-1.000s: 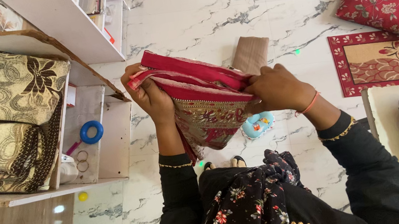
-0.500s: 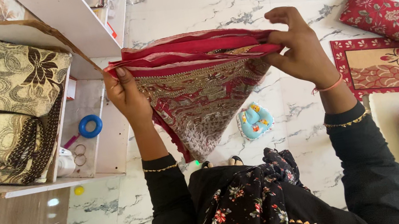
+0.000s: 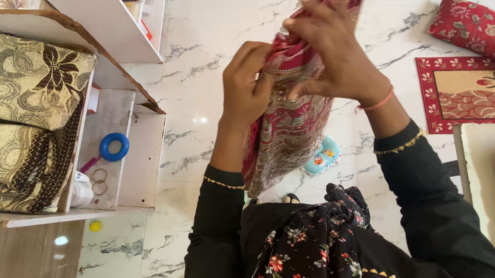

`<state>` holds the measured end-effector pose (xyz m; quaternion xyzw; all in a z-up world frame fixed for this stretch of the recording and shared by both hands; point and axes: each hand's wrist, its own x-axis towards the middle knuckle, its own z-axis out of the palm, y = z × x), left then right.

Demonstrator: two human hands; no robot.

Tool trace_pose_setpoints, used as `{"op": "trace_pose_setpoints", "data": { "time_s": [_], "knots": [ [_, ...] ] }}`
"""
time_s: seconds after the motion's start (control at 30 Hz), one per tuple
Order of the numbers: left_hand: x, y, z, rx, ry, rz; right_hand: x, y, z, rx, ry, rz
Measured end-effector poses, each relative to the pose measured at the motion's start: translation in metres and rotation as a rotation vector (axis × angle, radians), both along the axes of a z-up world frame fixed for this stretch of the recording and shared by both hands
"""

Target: The person folds a patterned red and white fabric and a solid tan fabric by hand, then places the folded items into a storage box on a shelf.

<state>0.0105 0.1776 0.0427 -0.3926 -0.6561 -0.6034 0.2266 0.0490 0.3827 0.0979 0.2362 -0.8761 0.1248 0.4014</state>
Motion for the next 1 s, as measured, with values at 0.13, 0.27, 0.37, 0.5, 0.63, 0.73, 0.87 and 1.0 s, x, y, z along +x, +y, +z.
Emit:
{"op": "trace_pose_setpoints", "data": {
  "time_s": [0.13,0.27,0.37,0.5,0.63,0.73,0.87,1.0],
  "knots": [
    [-0.002,0.005,-0.003,-0.07,-0.145,-0.089,-0.02,0.012,-0.041,-0.127,-0.308,0.27],
    [-0.007,-0.014,-0.021,0.044,-0.339,-0.327,-0.019,0.015,-0.041,-0.062,-0.253,0.261],
    [-0.009,-0.033,-0.049,-0.135,-0.311,-0.267,-0.018,0.021,-0.018,-0.091,-0.14,0.251],
    [-0.003,-0.055,-0.105,-0.183,-0.396,-0.232,-0.018,0.023,0.015,-0.12,0.01,0.201],
    [-0.006,-0.058,-0.158,-0.3,-0.678,-0.087,-0.013,0.025,0.046,-0.074,0.128,0.201],
    [-0.012,-0.06,-0.182,-0.214,-0.732,-0.179,-0.008,0.024,0.056,-0.078,0.14,0.242],
    [-0.016,-0.054,-0.192,-0.048,-0.786,-0.434,-0.005,0.024,0.063,-0.059,0.155,0.334],
    [-0.011,-0.025,-0.215,-0.269,-0.881,-0.309,0.0,0.027,0.071,0.023,0.198,0.28]
  ]
}}
